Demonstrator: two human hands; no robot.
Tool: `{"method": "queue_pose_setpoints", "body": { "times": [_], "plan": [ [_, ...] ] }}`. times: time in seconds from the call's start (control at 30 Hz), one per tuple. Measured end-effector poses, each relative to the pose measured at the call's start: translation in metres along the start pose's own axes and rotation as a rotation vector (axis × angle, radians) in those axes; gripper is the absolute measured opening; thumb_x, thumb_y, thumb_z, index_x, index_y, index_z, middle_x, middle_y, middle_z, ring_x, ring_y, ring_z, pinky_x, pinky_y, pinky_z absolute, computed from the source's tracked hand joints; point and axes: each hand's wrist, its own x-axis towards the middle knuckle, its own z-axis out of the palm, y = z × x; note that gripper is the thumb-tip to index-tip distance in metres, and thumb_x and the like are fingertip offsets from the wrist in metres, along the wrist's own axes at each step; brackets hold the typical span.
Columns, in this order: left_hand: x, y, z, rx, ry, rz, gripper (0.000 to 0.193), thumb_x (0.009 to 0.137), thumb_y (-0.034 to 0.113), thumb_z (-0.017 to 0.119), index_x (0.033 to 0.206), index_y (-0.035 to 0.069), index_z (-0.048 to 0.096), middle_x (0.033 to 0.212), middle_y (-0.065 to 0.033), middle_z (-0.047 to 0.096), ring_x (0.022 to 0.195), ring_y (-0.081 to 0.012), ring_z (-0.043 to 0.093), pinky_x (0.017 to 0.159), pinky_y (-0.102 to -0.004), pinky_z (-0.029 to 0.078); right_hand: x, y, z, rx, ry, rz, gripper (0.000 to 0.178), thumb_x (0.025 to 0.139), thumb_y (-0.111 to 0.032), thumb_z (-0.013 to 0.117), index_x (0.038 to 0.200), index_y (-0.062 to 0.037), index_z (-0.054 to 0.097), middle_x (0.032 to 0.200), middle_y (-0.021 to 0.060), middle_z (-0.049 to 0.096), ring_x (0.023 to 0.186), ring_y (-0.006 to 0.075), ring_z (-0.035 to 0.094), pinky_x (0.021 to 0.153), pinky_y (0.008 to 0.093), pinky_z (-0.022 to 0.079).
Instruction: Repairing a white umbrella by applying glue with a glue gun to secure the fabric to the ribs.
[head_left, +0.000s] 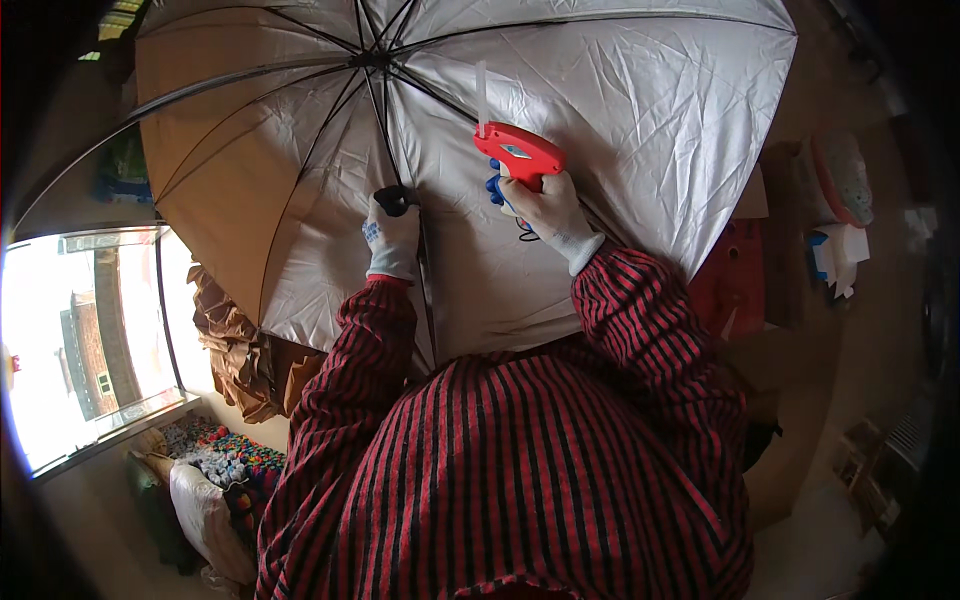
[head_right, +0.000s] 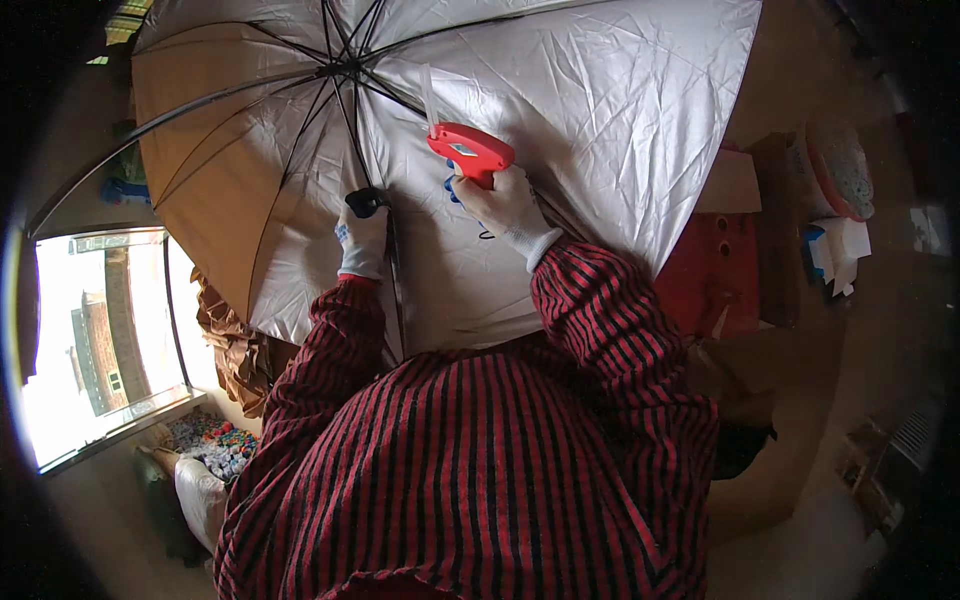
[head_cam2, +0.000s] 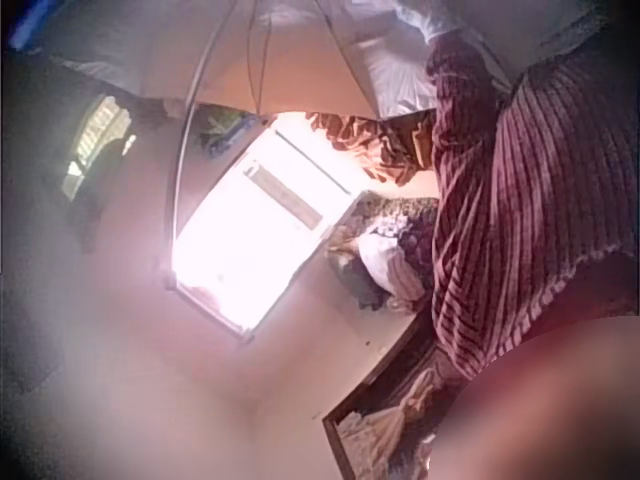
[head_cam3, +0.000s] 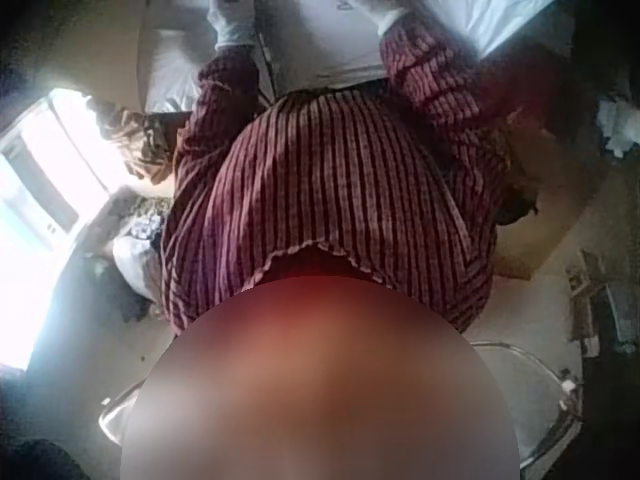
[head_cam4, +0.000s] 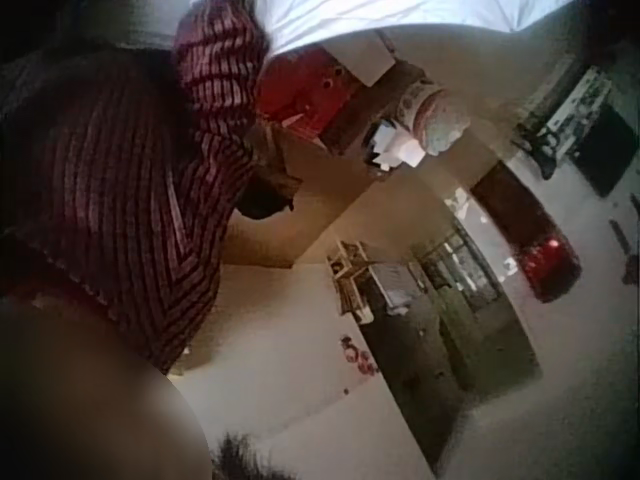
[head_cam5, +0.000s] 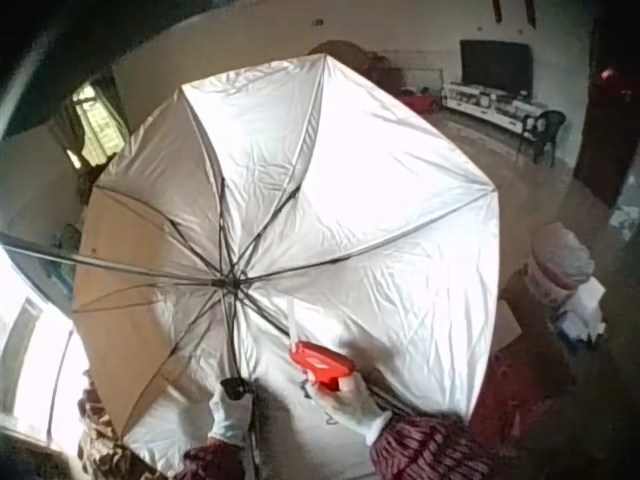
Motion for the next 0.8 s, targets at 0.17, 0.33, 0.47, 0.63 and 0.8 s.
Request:
{"method": "queue_pose_setpoints", "body": {
  "times": [0.17, 0.33, 0.47, 0.63, 0.8],
  "plan": [
    [0.001, -0.006, 0.001, -0.048, -0.014, -0.004, 0.026, 0.069, 0.017, 0.069, 0.093, 0.011, 0.062, 0.083, -0.0140, 0.067, 0.080, -0.0329, 0.064, 0.072, -0.0409, 0.050, -0.001, -0.009, 0.001, -0.018, -0.016, -0.003, 0.012, 0.087, -0.011, 0.057, 0.097, -0.0049, 0.057, 0.072, -0.0041, 0.052, 0.058, 0.0028, 0.047, 0.051, 0.0205, 0.039],
    [0.015, 0.000, -0.003, 0.011, -0.199, 0.099, 0.029, 0.072, 0.022, 0.070, 0.096, 0.006, 0.063, 0.084, -0.0124, 0.067, 0.077, -0.0256, 0.065, 0.071, -0.0374, 0.051, -0.001, -0.007, 0.001, -0.073, 0.009, 0.042, 0.011, 0.086, -0.013, 0.058, 0.094, -0.0055, 0.058, 0.071, -0.0045, 0.052, 0.058, 0.0030, 0.047, 0.051, 0.0209, 0.040],
    [0.053, 0.019, -0.028, 0.084, -0.578, -0.032, 0.029, 0.079, 0.026, 0.068, 0.097, 0.004, 0.065, 0.081, -0.0095, 0.067, 0.066, -0.0181, 0.063, 0.060, -0.0320, 0.051, 0.000, -0.014, 0.009, -0.144, 0.015, 0.024, 0.012, 0.086, -0.017, 0.059, 0.088, -0.0060, 0.060, 0.070, -0.0040, 0.053, 0.058, 0.0039, 0.048, 0.050, 0.0220, 0.040],
    [0.100, 0.011, -0.019, -0.070, -0.550, 0.026, 0.026, 0.082, 0.026, 0.065, 0.094, 0.002, 0.066, 0.074, -0.0091, 0.067, 0.059, -0.0167, 0.061, 0.051, -0.0302, 0.048, -0.008, -0.001, 0.035, -0.090, 0.059, 0.366, 0.018, 0.080, -0.019, 0.062, 0.084, -0.0020, 0.060, 0.063, 0.0031, 0.056, 0.055, 0.0124, 0.055, 0.052, 0.0294, 0.045],
    [0.112, -0.023, 0.007, -0.008, -0.671, -0.060, 0.035, 0.076, 0.029, 0.067, 0.094, -0.001, 0.065, 0.077, -0.0133, 0.067, 0.068, -0.0233, 0.065, 0.060, -0.0341, 0.051, -0.024, 0.017, 0.090, 0.066, 0.136, 0.515, 0.019, 0.081, -0.019, 0.062, 0.083, 0.0001, 0.059, 0.063, 0.0034, 0.056, 0.053, 0.0129, 0.055, 0.051, 0.0310, 0.046]
  ]
}}
